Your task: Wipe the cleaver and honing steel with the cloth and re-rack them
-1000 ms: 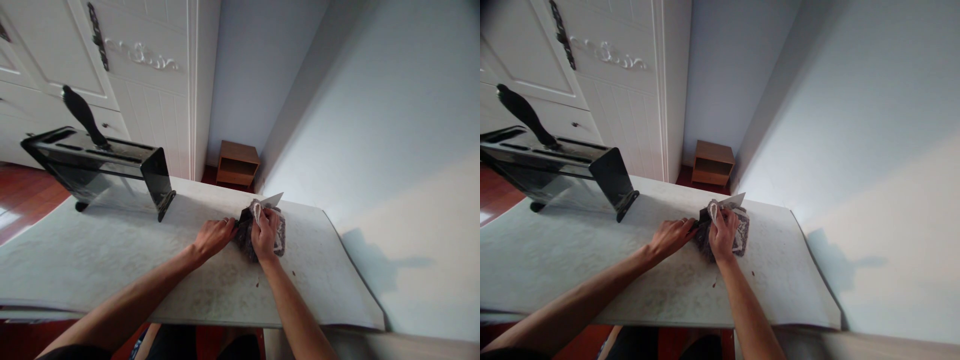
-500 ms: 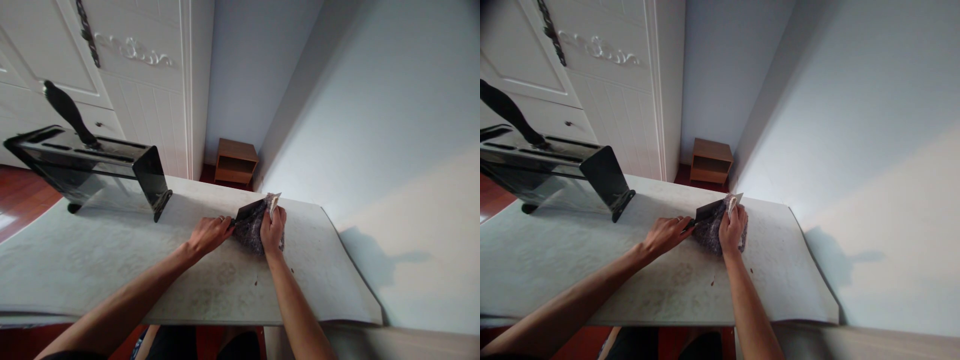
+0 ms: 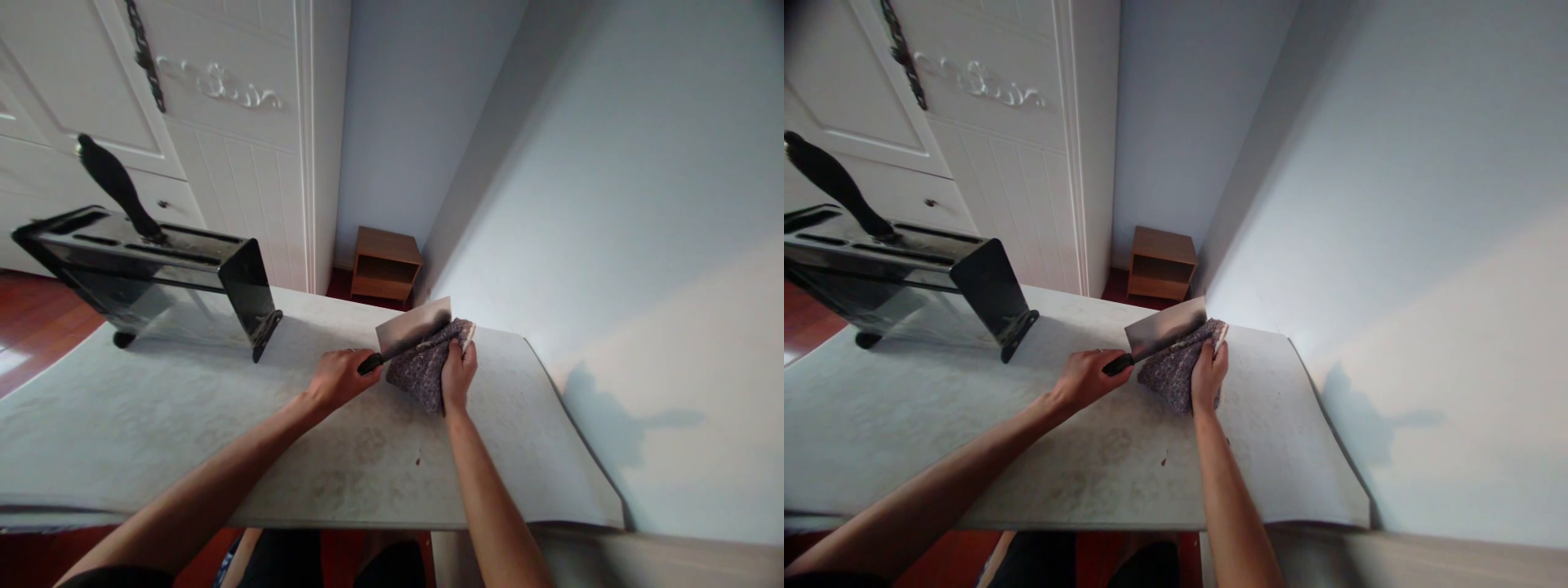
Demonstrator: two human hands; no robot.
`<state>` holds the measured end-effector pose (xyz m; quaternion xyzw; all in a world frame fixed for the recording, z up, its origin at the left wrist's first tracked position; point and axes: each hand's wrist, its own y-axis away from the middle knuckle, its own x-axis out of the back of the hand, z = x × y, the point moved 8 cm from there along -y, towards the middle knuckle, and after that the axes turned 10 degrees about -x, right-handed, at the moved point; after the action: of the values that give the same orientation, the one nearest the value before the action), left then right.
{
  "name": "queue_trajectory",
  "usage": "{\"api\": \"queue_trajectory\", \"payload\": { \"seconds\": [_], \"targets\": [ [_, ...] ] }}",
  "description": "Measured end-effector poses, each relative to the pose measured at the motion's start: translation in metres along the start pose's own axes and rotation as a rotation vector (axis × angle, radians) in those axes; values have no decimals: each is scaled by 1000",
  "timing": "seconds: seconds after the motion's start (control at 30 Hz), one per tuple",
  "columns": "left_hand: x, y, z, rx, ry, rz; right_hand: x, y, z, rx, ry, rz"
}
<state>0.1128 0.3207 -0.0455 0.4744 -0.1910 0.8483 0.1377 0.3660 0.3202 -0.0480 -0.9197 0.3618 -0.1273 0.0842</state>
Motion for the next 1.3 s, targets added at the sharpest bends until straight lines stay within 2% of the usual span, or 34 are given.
{"api": "queue_trajectory", "payload": {
  "seconds": [0.2, 0.33, 0.43, 0.57, 0.73, 0.8, 0.9, 1.1, 1.3],
  "targets": [
    [5, 1, -4, 47, 246, 109, -10, -6, 21, -182, -200, -96],
    [6, 2, -5, 30, 382, 181, -32, 6, 32, -466, -507, -234],
    [6, 2, -3, 8, 427, 191, -52, 25, 30, -657, -671, -375],
    [2, 3, -2, 45, 420, 157, -73, 50, 25, -813, -710, -592],
    [-2, 3, -3, 65, 335, 150, -77, 67, 29, -1042, -600, -731],
    [-3, 3, -3, 60, 299, 137, -76, 68, 28, -1088, -590, -750],
    [-6, 3, -2, 35, 219, 93, -73, 65, 29, -1129, -612, -709],
    [-10, 4, 3, -21, 102, 22, -61, 51, 33, -1064, -572, -549],
    [-2, 2, 6, -43, 142, 17, -60, 44, 26, -1022, -677, -605]
  ]
}}
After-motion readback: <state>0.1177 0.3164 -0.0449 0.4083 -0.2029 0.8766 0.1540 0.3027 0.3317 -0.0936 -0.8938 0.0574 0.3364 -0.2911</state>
